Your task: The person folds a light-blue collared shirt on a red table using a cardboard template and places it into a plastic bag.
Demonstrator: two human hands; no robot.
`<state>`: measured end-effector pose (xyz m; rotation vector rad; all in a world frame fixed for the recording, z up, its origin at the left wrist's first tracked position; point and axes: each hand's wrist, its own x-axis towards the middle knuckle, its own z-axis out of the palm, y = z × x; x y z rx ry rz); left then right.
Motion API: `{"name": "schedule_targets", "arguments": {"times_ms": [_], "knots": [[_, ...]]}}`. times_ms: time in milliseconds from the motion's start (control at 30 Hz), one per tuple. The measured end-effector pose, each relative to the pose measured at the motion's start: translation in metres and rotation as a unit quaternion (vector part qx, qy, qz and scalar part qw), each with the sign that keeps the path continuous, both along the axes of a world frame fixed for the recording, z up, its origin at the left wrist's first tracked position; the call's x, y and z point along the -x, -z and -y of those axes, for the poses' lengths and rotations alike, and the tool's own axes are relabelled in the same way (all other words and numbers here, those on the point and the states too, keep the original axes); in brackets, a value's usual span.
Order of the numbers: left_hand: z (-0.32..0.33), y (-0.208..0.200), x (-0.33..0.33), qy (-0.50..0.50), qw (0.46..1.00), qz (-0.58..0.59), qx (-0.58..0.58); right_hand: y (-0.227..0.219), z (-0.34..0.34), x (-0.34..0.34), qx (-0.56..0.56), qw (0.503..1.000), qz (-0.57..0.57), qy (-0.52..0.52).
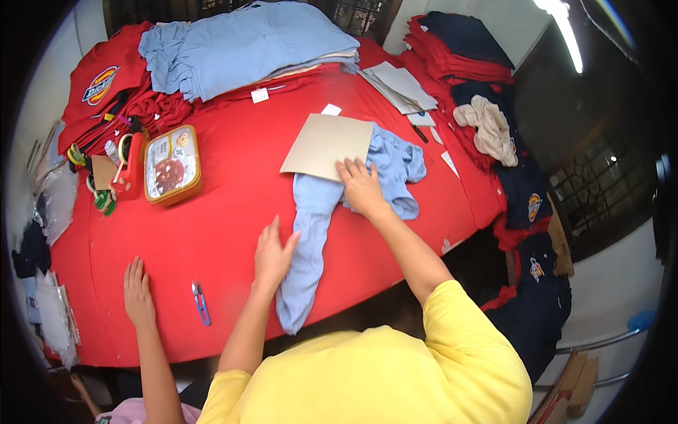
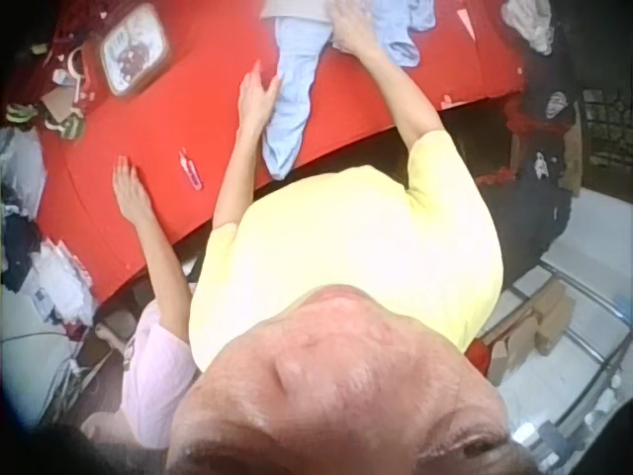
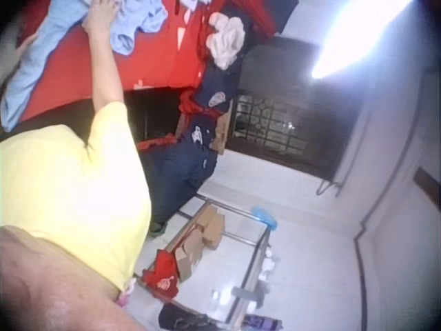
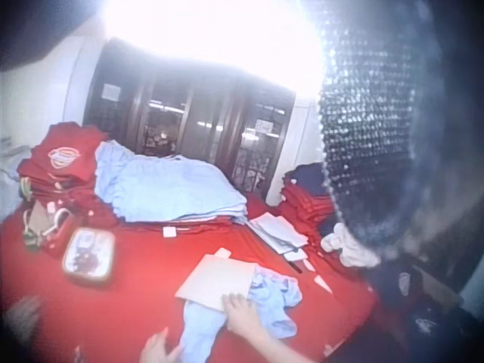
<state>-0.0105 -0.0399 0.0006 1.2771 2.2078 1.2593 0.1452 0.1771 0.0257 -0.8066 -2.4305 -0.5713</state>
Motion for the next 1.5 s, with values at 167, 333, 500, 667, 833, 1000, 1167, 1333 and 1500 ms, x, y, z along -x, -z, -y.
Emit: {"name": "schedule_targets", "arguments": {"times_ms": [167,333,500,667,833,1000,1167,1333,1500], "knots": [[-0.058,0.019,-0.006,0.039,0.987,-0.153,-0.012,-0.085,-0.085,-0.011,0.186,0.941,-0.278,0.043],[-0.024,0.018,0.009,0.007,0.997,0.036,-0.064,-0.122,-0.19,-0.068,0.099,0.888,-0.448,-0.016],[0.091,0.015,0.001,-0.175,0.942,0.282,-0.05,-0.072,-0.283,-0.067,0.134,0.954,-0.255,-0.075],[0.109,-0.025,-0.067,-0.261,0.936,0.234,0.022,-0.019,-0.237,-0.069,0.239,0.967,-0.09,-0.012],[0.055,0.005,-0.067,-0.19,0.96,0.143,0.15,0.063,-0.188,-0.084,0.284,0.951,-0.033,-0.117],[0.084,-0.126,-0.066,-0.086,0.951,0.232,-0.186,-0.101,-0.209,-0.144,0.633,0.596,-0.351,-0.347],[0.006,-0.186,0.033,-0.091,0.98,-0.175,-0.034,-0.18,-0.308,-0.177,0.264,0.906,-0.276,-0.181],[-0.004,-0.292,0.045,-0.096,0.947,-0.248,-0.178,-0.283,-0.294,-0.238,0.239,0.753,-0.489,-0.371],[0.0,-0.213,0.023,-0.019,0.978,-0.198,-0.07,-0.242,-0.246,-0.312,0.434,0.661,-0.442,-0.423]]}}
